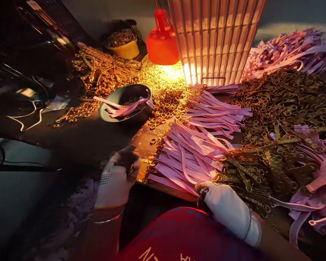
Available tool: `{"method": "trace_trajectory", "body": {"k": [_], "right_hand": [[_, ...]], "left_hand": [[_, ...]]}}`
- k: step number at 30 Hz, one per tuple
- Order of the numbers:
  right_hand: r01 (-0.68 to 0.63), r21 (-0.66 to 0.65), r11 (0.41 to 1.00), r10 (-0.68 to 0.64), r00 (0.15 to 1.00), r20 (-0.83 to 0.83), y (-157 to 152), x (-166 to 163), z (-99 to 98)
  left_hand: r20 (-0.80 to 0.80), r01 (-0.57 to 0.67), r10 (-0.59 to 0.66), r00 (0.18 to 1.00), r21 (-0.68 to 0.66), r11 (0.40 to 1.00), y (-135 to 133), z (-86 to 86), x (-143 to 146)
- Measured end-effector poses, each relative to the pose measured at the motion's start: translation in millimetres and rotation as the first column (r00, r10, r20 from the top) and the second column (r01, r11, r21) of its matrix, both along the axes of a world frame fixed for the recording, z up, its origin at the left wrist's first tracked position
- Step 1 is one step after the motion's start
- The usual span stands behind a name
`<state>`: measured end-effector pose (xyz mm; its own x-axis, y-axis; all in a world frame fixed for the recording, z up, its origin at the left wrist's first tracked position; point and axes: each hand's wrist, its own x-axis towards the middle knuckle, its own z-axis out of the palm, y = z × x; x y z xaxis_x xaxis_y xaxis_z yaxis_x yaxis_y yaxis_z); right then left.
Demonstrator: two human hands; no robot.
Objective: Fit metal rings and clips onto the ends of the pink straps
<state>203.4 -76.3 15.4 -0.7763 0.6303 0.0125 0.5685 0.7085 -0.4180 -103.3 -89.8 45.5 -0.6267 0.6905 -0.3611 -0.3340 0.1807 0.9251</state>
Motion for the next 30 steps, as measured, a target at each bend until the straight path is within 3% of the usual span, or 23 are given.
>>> {"method": "trace_trajectory", "body": {"k": [2, 3, 5, 8, 10, 13, 16, 18, 20, 24, 27, 30], "right_hand": [[-0.007, -0.186, 0.983, -0.016, 0.993, -0.12, 10.7, 5.9, 26.2], [0.009, -0.244, 0.97, -0.053, 0.983, -0.173, 16.3, 7.5, 39.4], [0.074, -0.274, 0.959, -0.146, 0.957, -0.253, 27.3, 6.9, 60.9], [0.214, -0.217, 0.952, -0.277, 0.904, -0.326, 44.5, 1.1, 72.8], [0.295, -0.202, 0.934, -0.351, 0.866, -0.357, 57.0, -1.3, 68.8], [0.344, -0.193, 0.919, -0.395, 0.813, -0.429, 73.2, 0.2, 57.5], [0.32, -0.224, 0.921, -0.39, 0.776, -0.496, 82.0, 4.4, 50.9], [0.314, -0.242, 0.918, -0.395, 0.763, -0.511, 84.2, 7.6, 49.6], [0.353, -0.208, 0.912, -0.41, 0.765, -0.497, 84.5, 11.6, 49.1], [0.374, 0.042, 0.927, -0.325, 0.851, -0.412, 82.7, 19.2, 45.8], [0.296, 0.309, 0.904, -0.222, 0.942, -0.251, 82.0, 21.0, 39.5], [0.297, 0.465, 0.834, -0.247, 0.954, -0.167, 82.3, 19.0, 31.6]], "left_hand": [[0.269, 0.15, -0.146, 0.952, 0.004, 0.989, 6.9, 6.7, 19.0], [0.432, 0.263, -0.248, 0.867, 0.024, 0.964, 13.2, 8.6, 30.0], [0.668, 0.465, -0.425, 0.611, 0.131, 0.875, 30.2, 9.3, 51.7], [0.736, 0.63, -0.593, 0.326, 0.298, 0.717, 57.1, 4.6, 78.3], [0.713, 0.68, -0.663, 0.227, 0.372, 0.632, 70.4, 0.0, 90.5], [0.625, 0.733, -0.753, 0.207, 0.411, 0.542, 82.3, -5.8, 101.3], [0.535, 0.812, -0.815, 0.222, 0.362, 0.458, 88.9, -8.1, 107.2], [0.5, 0.847, -0.828, 0.253, 0.299, 0.439, 92.2, -7.2, 111.3], [0.464, 0.848, -0.824, 0.326, 0.242, 0.472, 94.7, -4.8, 116.4], [0.395, 0.809, -0.825, 0.404, 0.266, 0.524, 98.6, -0.7, 128.2], [0.365, 0.824, -0.86, 0.358, 0.309, 0.474, 102.2, -3.4, 135.4], [0.377, 0.864, -0.878, 0.294, 0.288, 0.413, 106.0, -9.5, 138.8]]}}
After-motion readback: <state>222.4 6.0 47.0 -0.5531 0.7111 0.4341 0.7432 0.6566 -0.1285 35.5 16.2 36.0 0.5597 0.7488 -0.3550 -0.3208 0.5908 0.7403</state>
